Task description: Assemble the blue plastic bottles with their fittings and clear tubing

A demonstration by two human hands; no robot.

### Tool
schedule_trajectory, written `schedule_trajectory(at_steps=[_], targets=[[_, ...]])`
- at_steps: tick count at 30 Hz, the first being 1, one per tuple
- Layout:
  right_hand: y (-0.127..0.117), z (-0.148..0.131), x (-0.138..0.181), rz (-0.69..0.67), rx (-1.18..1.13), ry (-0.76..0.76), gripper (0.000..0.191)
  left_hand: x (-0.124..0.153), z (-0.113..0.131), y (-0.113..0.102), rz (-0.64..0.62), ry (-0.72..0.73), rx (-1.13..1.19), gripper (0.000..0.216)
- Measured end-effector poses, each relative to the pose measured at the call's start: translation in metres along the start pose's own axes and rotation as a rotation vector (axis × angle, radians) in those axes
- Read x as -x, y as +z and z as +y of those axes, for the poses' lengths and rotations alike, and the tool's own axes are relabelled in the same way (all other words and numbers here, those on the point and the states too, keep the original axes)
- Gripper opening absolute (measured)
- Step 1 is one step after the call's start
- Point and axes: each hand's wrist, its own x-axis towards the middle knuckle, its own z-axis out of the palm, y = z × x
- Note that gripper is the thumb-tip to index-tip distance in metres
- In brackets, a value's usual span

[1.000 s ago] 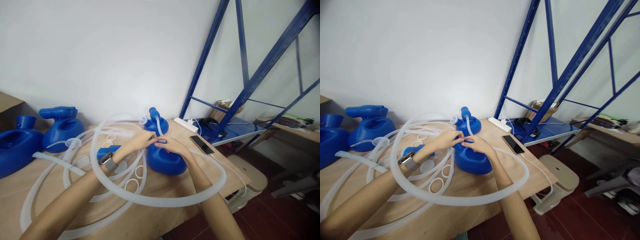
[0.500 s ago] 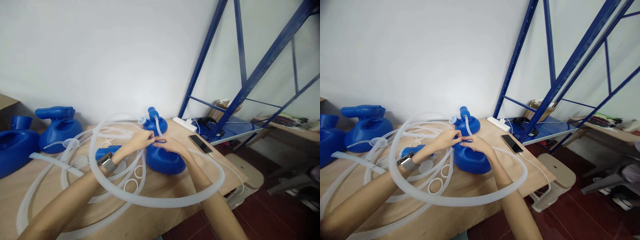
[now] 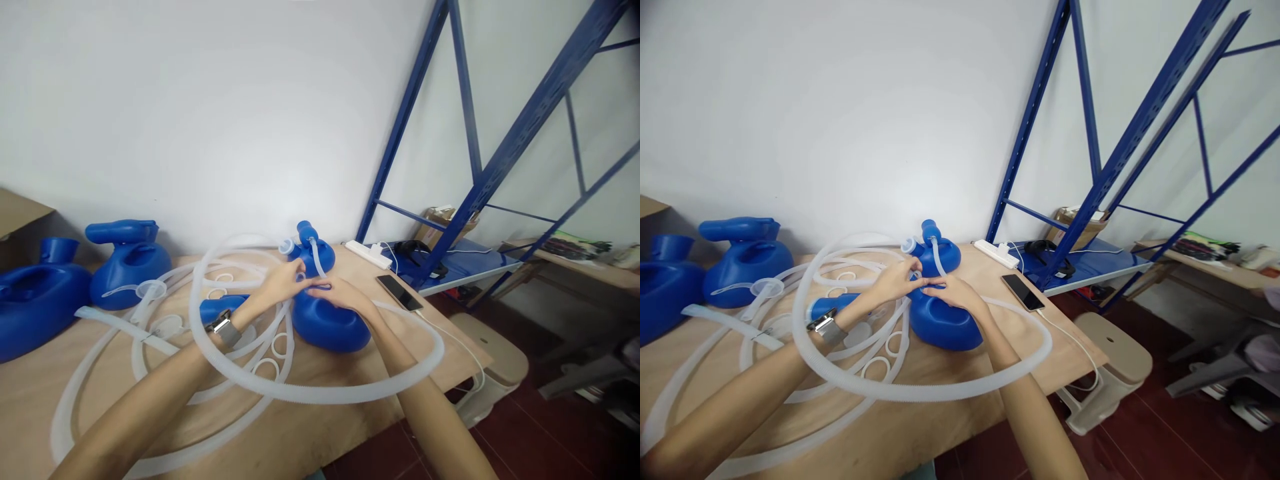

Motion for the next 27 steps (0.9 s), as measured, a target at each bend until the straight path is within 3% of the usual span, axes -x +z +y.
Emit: schedule_trajectory(at_steps=[2, 5, 7, 10, 12, 16, 20, 23, 27], targets=[[-0.002, 0.003, 0.000, 0.008, 0.028, -0.056, 0.048, 0.013, 0.001, -0.004, 0.068, 0.083, -0.038, 0.025], [-0.008, 0.013, 0.002, 0.059, 0.065, -0.192, 0.045, 0.043, -0.011, -0.007, 0.128, 0.348, -0.201, 0.025], [-0.014, 0.021, 0.005, 0.125, 0.112, -0.228, 0.046, 0.068, -0.027, -0.009, 0.067, 0.522, -0.322, 0.025], [-0.022, 0.032, 0.012, 0.218, 0.187, -0.167, 0.052, 0.113, -0.055, -0.017, -0.097, 0.591, -0.399, 0.024], [-0.027, 0.038, 0.017, 0.235, 0.182, -0.137, 0.059, 0.145, -0.075, -0.028, -0.167, 0.530, -0.388, 0.031], [-0.038, 0.048, 0.024, 0.300, 0.040, -0.111, 0.062, 0.202, -0.110, -0.063, -0.218, 0.260, -0.312, 0.052], [-0.048, 0.051, 0.034, 0.477, -0.142, -0.105, 0.063, 0.237, -0.142, -0.095, -0.112, -0.027, -0.305, 0.060], [-0.050, 0.048, 0.046, 0.416, -0.166, -0.029, 0.068, 0.251, -0.159, -0.105, -0.023, -0.163, -0.292, 0.060], [-0.053, 0.049, 0.060, 0.339, -0.104, 0.033, 0.068, 0.265, -0.171, -0.101, -0.060, -0.265, -0.258, 0.066]])
